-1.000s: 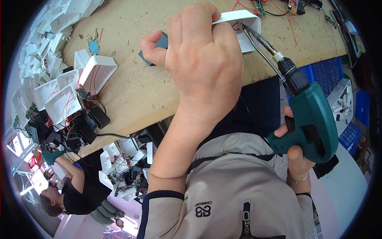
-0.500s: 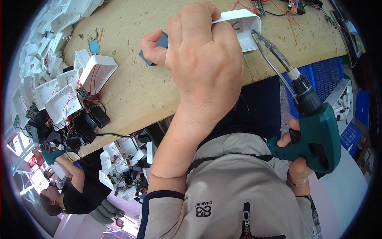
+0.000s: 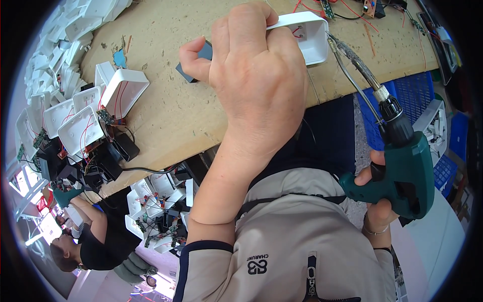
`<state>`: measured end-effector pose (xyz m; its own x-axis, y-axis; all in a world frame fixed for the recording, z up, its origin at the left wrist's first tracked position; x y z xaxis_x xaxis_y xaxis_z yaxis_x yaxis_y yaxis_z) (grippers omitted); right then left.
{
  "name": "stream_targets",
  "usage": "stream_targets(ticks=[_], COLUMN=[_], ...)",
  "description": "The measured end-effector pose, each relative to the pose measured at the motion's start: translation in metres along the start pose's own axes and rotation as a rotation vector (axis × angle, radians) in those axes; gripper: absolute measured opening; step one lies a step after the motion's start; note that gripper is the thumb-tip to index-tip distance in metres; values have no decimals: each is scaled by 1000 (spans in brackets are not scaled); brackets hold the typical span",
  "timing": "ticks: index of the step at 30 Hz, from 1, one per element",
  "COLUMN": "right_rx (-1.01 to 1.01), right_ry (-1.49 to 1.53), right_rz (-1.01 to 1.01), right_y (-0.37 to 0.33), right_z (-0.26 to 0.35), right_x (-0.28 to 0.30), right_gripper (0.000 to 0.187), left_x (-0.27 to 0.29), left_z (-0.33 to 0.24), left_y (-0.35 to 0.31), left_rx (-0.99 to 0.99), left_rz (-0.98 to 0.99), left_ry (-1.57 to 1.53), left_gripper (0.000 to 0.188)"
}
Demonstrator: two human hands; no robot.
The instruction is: Assembling small electronic components into plastic housings using a specialized handheld tool.
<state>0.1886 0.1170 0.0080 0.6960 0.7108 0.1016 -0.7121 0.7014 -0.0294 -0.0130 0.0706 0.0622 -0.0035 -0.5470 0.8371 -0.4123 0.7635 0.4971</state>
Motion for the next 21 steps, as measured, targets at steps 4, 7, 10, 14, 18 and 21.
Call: stream_targets(ticks=[4,7,10,14,18,21], right_rx=[-6,-5,-16,-53,-16,-42], right_ry=[12,21,34,18,54,-8], right_rz=[-26,-31,-38,-133,-140,-231], right_y=[-1,1,5,9,8,2], right_z=[-1,2,5,5,10,1], right_x=[-3,-3,-3,-1,5,20], right_gripper=[80,79,80,81,83,82], left_x=[-1,0,3,12,16,8], left_z=[0,-1,3,13,40,48], left_y=[-2,-1,2,-1,-15,-18], left_rx=[-1,-2,-4,3,70,23], left_rz=[10,11,11,-2,48,162], left_ry=[7,2,4,32,-177,-311], left_gripper=[30,31,32,32,38,60])
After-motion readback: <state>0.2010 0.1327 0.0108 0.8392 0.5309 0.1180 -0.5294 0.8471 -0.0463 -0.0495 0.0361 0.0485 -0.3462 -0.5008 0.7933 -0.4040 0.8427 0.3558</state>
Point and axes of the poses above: each hand's wrist, its own y-axis towards the middle knuckle, its own x-axis out of the back of the hand, z = x × y, the point moved 8 cm from there along y, towards the middle knuckle, and after that the axes turned 4 degrees about -y, right-handed, at the moved point
